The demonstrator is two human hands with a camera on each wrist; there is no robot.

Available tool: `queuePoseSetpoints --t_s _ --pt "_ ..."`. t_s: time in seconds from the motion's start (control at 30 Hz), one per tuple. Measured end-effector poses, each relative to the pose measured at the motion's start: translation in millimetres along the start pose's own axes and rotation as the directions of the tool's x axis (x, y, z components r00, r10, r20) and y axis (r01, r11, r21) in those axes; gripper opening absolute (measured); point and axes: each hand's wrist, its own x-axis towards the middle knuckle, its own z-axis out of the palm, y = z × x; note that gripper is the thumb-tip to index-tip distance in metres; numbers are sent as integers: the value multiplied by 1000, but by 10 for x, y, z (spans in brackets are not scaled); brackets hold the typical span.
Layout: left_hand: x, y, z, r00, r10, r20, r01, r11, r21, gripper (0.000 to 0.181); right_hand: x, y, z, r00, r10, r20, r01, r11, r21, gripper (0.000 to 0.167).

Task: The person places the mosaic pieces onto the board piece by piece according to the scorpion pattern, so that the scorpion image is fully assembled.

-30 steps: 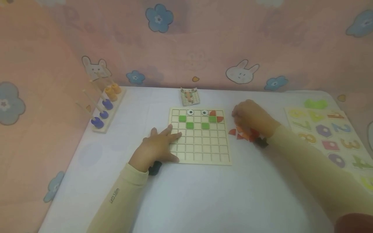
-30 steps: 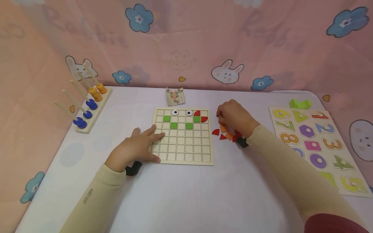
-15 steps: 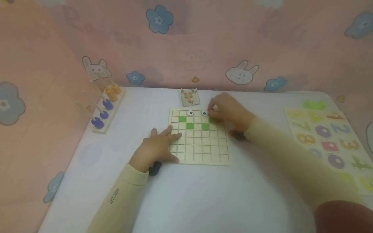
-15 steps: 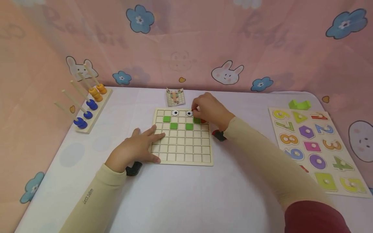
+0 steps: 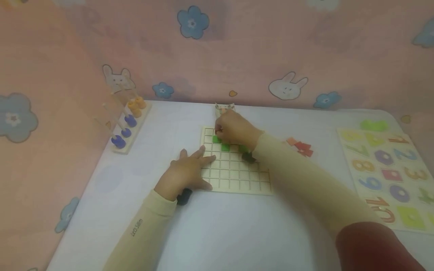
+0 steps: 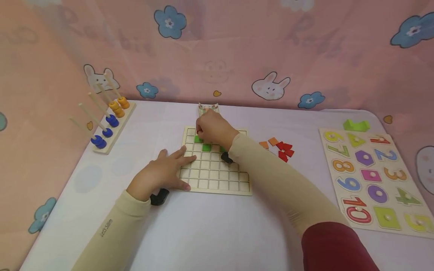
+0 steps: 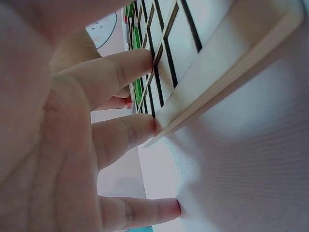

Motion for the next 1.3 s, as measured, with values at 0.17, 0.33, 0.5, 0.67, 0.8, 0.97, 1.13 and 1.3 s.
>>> queuePoseSetpoints --t_s 0.17,0.33,0.5,0.67,0.8,0.97,1.13,1.3 --pt "-10 9 -6 1000 2 0 -2 1000 -1 97 19 8 54 999 -39 0 39 998 -47 15" --pt "-4 6 -4 1000 4 -2 -4 1000 0 97 -26 -47 39 999 -50 10 50 989 -140 18" --pt "6 6 -6 1000 3 5 -3 1000 -4 98 -65 -94 20 1000 -8 25 13 982 -188 18" --pt "12 7 -9 1000 -1 15 1 1000 -6 98 -152 -24 -74 997 81 -21 -82 993 -82 30" --pt "11 7 0 1000 -8 19 9 1000 -6 99 -353 129 -227 990 107 -95 -109 994 -16 33" --pt "8 21 13 1000 -6 18 6 1000 -19 99 -762 427 -382 966 239 -101 -236 971 39 31" --pt "-3 28 5 1000 -5 17 6 1000 -21 98 -1204 706 -442 921 386 -53 -381 921 85 34" --pt "-17 31 -6 1000 -6 16 6 1000 -21 97 -1514 856 -361 869 491 55 -493 855 161 34"
